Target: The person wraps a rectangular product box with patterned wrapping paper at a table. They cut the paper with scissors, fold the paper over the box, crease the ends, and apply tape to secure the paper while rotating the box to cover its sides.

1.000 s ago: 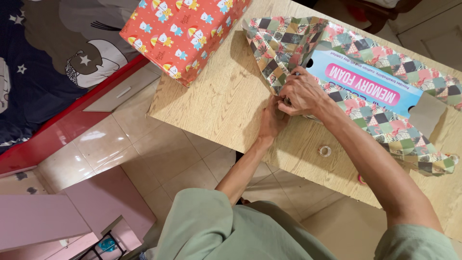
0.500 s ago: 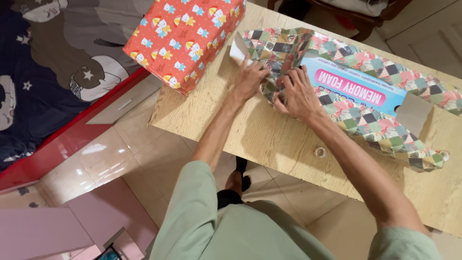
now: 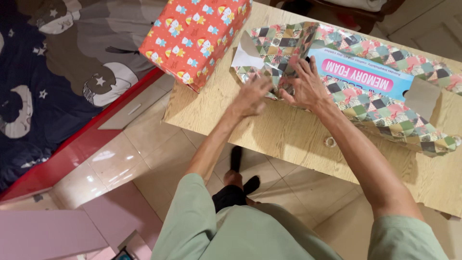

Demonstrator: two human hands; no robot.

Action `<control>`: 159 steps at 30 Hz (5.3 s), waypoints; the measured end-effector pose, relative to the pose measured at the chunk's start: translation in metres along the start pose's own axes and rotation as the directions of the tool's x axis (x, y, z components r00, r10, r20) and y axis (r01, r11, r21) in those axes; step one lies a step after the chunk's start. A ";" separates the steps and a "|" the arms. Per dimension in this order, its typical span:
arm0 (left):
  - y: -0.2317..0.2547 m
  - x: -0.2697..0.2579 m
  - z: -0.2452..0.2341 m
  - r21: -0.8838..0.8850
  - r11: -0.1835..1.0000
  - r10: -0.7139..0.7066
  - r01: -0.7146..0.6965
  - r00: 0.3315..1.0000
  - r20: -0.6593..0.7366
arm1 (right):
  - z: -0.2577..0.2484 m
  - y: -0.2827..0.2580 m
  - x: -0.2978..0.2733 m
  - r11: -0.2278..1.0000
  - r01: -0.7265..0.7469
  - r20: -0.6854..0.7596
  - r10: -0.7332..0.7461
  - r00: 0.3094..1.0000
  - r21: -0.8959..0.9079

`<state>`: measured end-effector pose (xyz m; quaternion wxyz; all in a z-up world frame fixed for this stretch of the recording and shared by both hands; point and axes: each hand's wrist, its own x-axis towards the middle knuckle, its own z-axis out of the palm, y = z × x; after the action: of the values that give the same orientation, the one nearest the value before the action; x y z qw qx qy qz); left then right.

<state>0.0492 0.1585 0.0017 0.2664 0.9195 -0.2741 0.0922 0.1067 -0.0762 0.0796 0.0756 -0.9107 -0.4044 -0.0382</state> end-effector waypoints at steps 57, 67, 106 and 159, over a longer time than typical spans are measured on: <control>-0.069 0.097 0.012 -0.303 0.787 -0.454 0.538 0.837 0.307 | 0.107 -0.068 0.057 0.849 -0.305 0.576 0.520 0.631 -0.432; -0.039 0.105 0.013 -0.496 0.724 -0.317 0.480 0.870 0.378 | 0.142 -0.051 0.045 0.751 -0.657 0.520 0.587 0.620 -0.066; -0.124 0.071 0.012 -0.070 0.908 -0.389 0.413 0.894 0.224 | 0.113 -0.081 0.081 0.613 -0.789 0.515 0.688 0.511 -0.037; -0.059 0.051 0.021 -0.605 0.792 0.286 -0.080 0.925 0.252 | 0.010 -0.032 0.022 0.958 -0.187 0.249 0.239 0.938 -0.218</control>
<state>0.1254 0.1657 -0.0260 0.4757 0.7633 -0.4185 -0.1263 0.0978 -0.0372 0.0761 -0.0647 -0.9487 -0.3040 0.0574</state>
